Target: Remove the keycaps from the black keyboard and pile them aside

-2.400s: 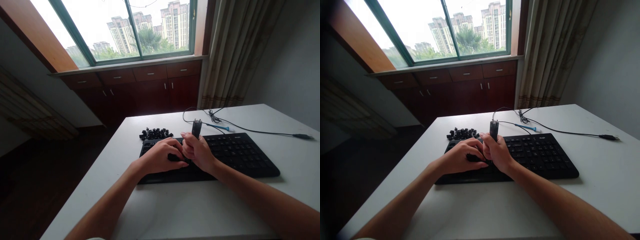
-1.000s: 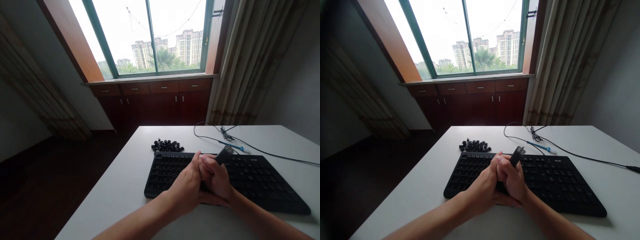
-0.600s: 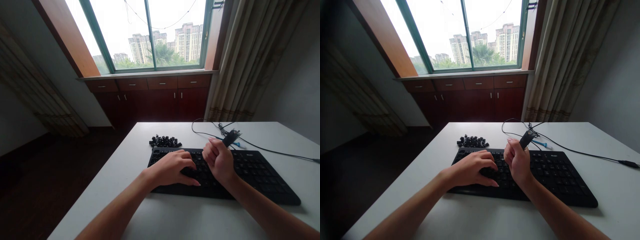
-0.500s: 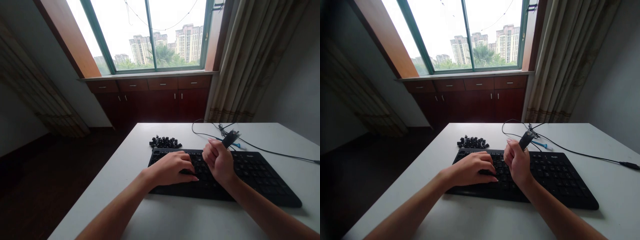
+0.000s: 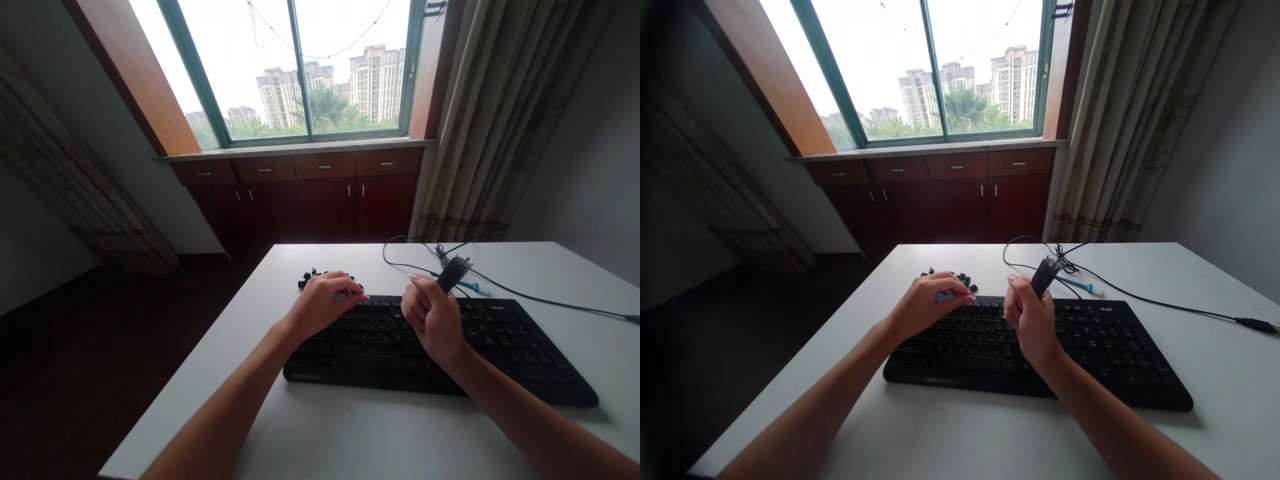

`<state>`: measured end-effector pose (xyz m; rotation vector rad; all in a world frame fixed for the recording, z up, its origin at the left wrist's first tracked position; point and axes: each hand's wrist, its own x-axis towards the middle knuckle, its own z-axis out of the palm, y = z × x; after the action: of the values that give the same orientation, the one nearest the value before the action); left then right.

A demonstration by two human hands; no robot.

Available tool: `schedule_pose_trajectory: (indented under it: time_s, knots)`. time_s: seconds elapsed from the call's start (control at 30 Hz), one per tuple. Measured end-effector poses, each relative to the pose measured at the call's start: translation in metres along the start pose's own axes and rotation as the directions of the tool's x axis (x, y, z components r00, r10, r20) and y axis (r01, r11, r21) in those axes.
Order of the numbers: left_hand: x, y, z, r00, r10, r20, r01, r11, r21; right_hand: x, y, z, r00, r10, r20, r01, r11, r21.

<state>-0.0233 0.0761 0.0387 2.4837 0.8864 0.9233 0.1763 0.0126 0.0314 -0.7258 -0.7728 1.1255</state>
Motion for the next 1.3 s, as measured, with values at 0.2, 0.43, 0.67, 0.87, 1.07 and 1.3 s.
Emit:
schedule_pose_trajectory:
  time_s: [0.2, 0.43, 0.67, 0.87, 1.07, 1.3]
  knots:
    - [-0.002, -0.03, -0.004, 0.975, -0.15, -0.164, 0.195, 0.933, 0.304, -0.001, -0.002, 0.001, 0.999, 0.025, 0.044, -0.025, 1.0, -0.001]
    - [-0.005, -0.043, -0.002, 0.965, -0.211, -0.156, 0.254, 0.901, 0.352, 0.0, -0.005, 0.002, 0.998, 0.064, 0.018, -0.063, 0.997, -0.037]
    - [-0.003, -0.022, 0.005, 0.979, -0.144, -0.147, 0.187, 0.922, 0.34, 0.008, -0.007, 0.001, 0.989, 0.13, -0.073, -0.133, 0.991, -0.033]
    - [-0.005, 0.017, 0.024, 0.983, 0.159, 0.095, -0.172, 0.975, 0.143, 0.012, -0.003, -0.002, 0.984, 0.169, -0.05, -0.172, 0.983, -0.069]
    - [-0.008, 0.031, 0.035, 0.947, 0.242, 0.213, -0.257, 0.965, 0.046, 0.013, 0.0, -0.001, 0.99, 0.128, -0.051, -0.13, 0.991, -0.039]
    - [-0.009, 0.031, 0.039, 0.949, 0.235, 0.212, -0.245, 0.969, 0.019, 0.01, 0.002, 0.001, 0.993, 0.112, -0.045, -0.116, 0.988, -0.105]
